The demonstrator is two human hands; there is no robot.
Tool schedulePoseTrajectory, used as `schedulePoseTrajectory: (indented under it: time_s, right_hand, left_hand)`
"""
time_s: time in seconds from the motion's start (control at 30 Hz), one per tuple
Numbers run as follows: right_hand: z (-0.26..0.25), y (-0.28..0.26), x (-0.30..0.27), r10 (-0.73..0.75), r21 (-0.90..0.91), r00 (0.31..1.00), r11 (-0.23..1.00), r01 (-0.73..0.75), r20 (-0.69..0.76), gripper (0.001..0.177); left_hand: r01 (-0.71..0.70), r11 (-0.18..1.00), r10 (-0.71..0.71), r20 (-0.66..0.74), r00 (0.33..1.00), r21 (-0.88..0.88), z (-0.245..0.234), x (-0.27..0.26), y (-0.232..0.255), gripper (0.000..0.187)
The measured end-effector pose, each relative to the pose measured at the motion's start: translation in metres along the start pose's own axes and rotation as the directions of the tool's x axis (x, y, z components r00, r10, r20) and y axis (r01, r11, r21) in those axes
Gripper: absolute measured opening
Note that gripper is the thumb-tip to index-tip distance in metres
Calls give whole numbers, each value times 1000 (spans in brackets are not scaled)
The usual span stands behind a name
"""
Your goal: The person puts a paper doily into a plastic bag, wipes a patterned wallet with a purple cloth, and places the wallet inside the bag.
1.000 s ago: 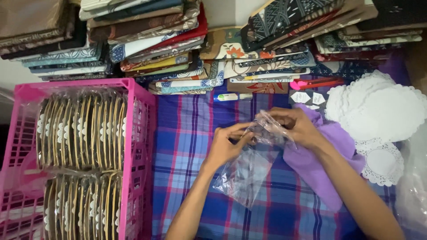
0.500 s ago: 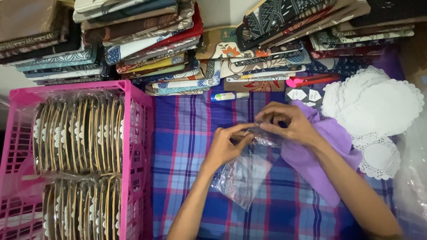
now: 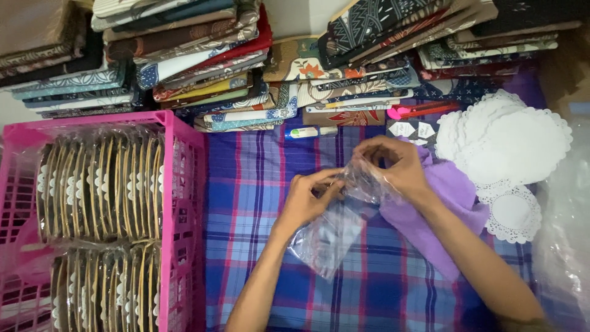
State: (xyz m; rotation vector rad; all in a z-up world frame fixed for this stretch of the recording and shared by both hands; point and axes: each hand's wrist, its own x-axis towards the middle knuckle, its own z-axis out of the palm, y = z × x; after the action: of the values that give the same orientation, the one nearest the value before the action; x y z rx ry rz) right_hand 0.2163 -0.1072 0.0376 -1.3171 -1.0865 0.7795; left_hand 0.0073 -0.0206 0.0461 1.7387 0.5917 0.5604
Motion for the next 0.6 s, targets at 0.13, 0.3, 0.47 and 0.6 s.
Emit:
schedulePoseTrajectory:
  time_s: [0.13, 0.3, 0.47, 0.6]
  right_hand:
    - [2, -25, 5, -76, -136, 997, 988, 78, 18, 30]
    - [-21, -82, 9, -145, -406, 985, 898, 169, 91, 23]
    - [-97, -110, 0, 138, -816, 990, 567, -110, -37, 36]
    - [-156, -85, -21, 301, -945, 927, 165, -281, -223, 58]
  left_hand:
    - [26, 998, -26, 4, 1000, -51, -1, 1, 8, 25]
    - [21, 951, -47, -78, 996, -309, 5, 6, -2, 19]
    - [19, 849, -72, -81, 994, -528, -5, 6, -30, 25]
    - [-20, 856, -5, -48, 999, -517, -6, 5, -24, 42]
